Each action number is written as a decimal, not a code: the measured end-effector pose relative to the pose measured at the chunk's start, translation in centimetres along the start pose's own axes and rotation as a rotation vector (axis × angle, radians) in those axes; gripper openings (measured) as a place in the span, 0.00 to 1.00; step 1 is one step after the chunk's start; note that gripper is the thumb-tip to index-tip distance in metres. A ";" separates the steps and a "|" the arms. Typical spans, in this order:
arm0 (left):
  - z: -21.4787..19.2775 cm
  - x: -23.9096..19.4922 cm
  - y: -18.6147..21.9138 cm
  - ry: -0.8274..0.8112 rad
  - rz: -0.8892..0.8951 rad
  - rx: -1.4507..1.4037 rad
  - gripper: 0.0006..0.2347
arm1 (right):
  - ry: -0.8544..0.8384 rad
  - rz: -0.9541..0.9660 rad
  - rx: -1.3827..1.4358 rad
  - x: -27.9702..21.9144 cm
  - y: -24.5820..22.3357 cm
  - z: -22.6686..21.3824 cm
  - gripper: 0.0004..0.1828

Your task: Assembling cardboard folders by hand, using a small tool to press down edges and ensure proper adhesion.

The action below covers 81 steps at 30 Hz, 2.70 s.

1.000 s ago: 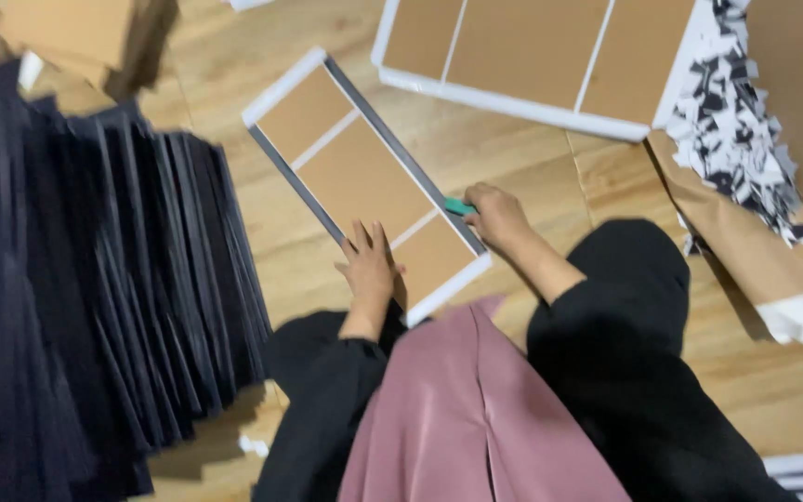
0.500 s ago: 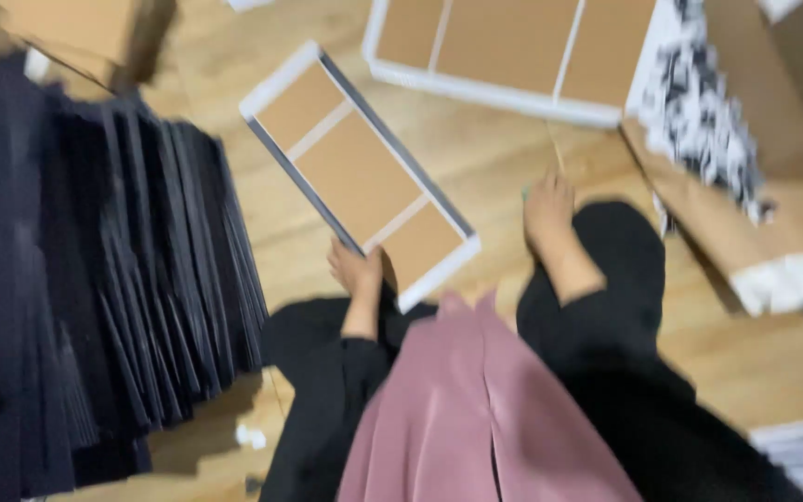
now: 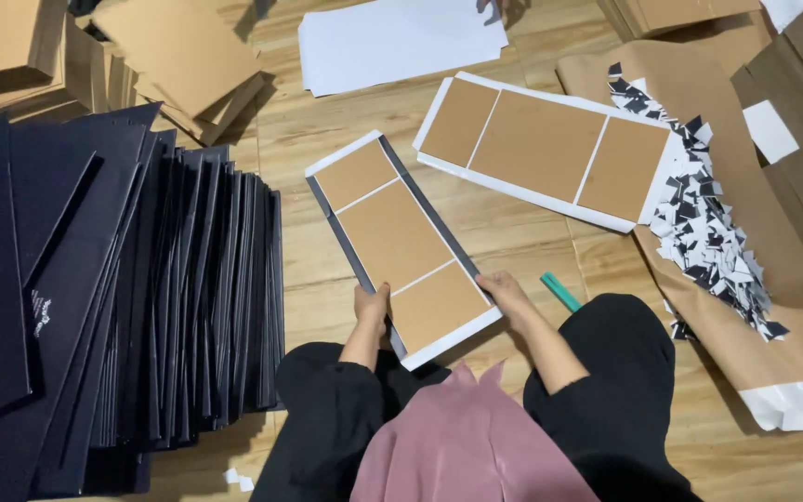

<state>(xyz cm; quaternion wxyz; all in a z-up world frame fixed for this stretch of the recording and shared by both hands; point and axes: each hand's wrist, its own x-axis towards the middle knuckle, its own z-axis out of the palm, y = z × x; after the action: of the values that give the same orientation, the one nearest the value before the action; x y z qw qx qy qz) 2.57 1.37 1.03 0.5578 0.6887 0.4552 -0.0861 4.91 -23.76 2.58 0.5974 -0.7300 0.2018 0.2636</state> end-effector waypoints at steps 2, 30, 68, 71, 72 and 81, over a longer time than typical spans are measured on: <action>-1.5 -2.2 3.2 -0.069 0.062 -0.037 0.24 | -0.237 0.064 0.277 -0.9 -0.4 -1.9 0.28; -3.2 12.3 9.0 -0.016 0.799 1.942 0.26 | 0.312 -0.105 -0.548 -1.6 0.2 -2.9 0.32; 11.4 -6.9 12.0 -0.436 1.129 1.690 0.56 | 0.508 -0.265 -1.041 -3.8 0.8 -6.7 0.37; 11.0 -7.2 11.8 -0.433 1.120 1.690 0.54 | 0.579 -0.150 -1.226 -1.9 3.1 -8.3 0.26; 10.9 -7.2 11.9 -0.431 1.110 1.689 0.53 | 0.484 -0.115 -1.095 -0.9 3.7 -8.4 0.14; 10.9 -7.1 11.7 -0.460 1.044 1.640 0.54 | 0.392 -0.551 -1.021 7.5 -7.0 -3.2 0.18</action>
<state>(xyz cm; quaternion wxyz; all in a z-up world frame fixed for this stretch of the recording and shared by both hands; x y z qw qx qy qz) 11.26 -11.21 9.59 -0.0474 0.9411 -0.2236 -0.2492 15.46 -25.28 3.74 0.1699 -0.9844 -0.0401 0.0233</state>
